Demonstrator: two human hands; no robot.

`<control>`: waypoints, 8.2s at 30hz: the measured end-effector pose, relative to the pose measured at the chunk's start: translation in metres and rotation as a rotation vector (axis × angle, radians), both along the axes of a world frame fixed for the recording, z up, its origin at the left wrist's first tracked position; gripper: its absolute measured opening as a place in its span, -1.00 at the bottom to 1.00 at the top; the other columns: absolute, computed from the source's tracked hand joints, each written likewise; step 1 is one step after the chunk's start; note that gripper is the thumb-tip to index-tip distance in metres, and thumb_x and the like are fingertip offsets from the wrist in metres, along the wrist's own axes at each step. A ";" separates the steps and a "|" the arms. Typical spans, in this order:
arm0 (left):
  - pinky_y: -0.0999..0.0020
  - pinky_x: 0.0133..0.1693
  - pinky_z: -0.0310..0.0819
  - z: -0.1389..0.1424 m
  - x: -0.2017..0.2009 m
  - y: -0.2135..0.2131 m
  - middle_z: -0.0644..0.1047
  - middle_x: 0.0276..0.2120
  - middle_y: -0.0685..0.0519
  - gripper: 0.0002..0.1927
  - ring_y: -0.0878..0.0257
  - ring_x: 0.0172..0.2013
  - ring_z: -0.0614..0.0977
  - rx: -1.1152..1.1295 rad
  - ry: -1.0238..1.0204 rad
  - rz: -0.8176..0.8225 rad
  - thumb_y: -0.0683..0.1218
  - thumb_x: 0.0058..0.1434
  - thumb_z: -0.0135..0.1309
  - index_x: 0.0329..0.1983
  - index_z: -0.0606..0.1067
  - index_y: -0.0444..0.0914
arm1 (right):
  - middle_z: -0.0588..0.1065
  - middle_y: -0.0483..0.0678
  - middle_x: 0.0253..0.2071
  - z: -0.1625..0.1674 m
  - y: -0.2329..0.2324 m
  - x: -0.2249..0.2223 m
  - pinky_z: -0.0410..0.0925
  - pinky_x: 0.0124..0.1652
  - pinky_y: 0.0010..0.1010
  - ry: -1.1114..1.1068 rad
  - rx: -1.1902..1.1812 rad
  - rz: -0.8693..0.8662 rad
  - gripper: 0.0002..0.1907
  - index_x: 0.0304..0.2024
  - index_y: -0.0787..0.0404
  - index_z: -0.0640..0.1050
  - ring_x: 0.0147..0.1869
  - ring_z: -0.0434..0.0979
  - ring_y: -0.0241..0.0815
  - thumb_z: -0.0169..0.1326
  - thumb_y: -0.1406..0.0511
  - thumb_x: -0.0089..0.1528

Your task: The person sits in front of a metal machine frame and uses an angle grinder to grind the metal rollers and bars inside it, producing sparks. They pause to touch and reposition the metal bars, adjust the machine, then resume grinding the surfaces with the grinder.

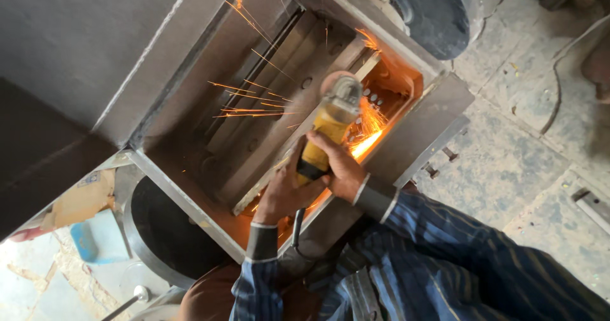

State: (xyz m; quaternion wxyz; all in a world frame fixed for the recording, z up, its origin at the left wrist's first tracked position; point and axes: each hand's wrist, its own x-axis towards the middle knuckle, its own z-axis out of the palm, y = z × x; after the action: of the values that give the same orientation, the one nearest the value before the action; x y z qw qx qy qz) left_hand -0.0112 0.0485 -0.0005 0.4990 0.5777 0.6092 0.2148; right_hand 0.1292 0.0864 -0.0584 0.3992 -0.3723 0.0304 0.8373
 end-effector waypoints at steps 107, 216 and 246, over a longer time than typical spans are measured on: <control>0.20 0.09 0.50 0.001 0.014 0.021 0.54 0.12 -0.14 0.02 0.15 0.11 0.59 0.034 0.019 -0.056 -0.01 0.06 0.34 0.52 0.08 -0.30 | 0.58 -0.17 -0.24 0.003 0.013 0.011 0.55 -0.24 -0.31 0.028 -0.006 -0.079 -0.69 -0.10 0.07 0.54 -0.22 0.63 -0.26 0.29 0.19 0.15; 0.26 -0.02 0.58 -0.014 0.047 0.035 0.59 0.03 -0.11 0.04 0.16 -0.01 0.67 0.049 0.033 0.027 0.00 0.10 0.32 0.53 0.01 -0.31 | 0.57 -0.17 -0.32 -0.005 0.041 0.036 0.54 -0.34 -0.41 0.000 0.181 -0.117 -0.76 -0.14 0.14 0.57 -0.33 0.62 -0.32 0.30 0.24 0.19; 0.25 0.00 0.57 -0.001 0.038 0.034 0.58 0.07 -0.10 0.00 0.16 0.04 0.64 -0.009 -0.008 0.048 0.00 0.08 0.28 0.53 0.07 -0.26 | 0.58 -0.20 -0.31 -0.001 0.044 0.022 0.50 -0.32 -0.47 -0.113 0.169 -0.061 -0.73 -0.12 0.14 0.59 -0.30 0.60 -0.36 0.31 0.25 0.15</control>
State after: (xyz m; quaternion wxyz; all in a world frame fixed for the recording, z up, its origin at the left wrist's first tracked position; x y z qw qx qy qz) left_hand 0.0270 0.0828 -0.0017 0.4989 0.5598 0.6218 0.2261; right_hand 0.1514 0.1299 -0.0598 0.4556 -0.3828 -0.0514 0.8020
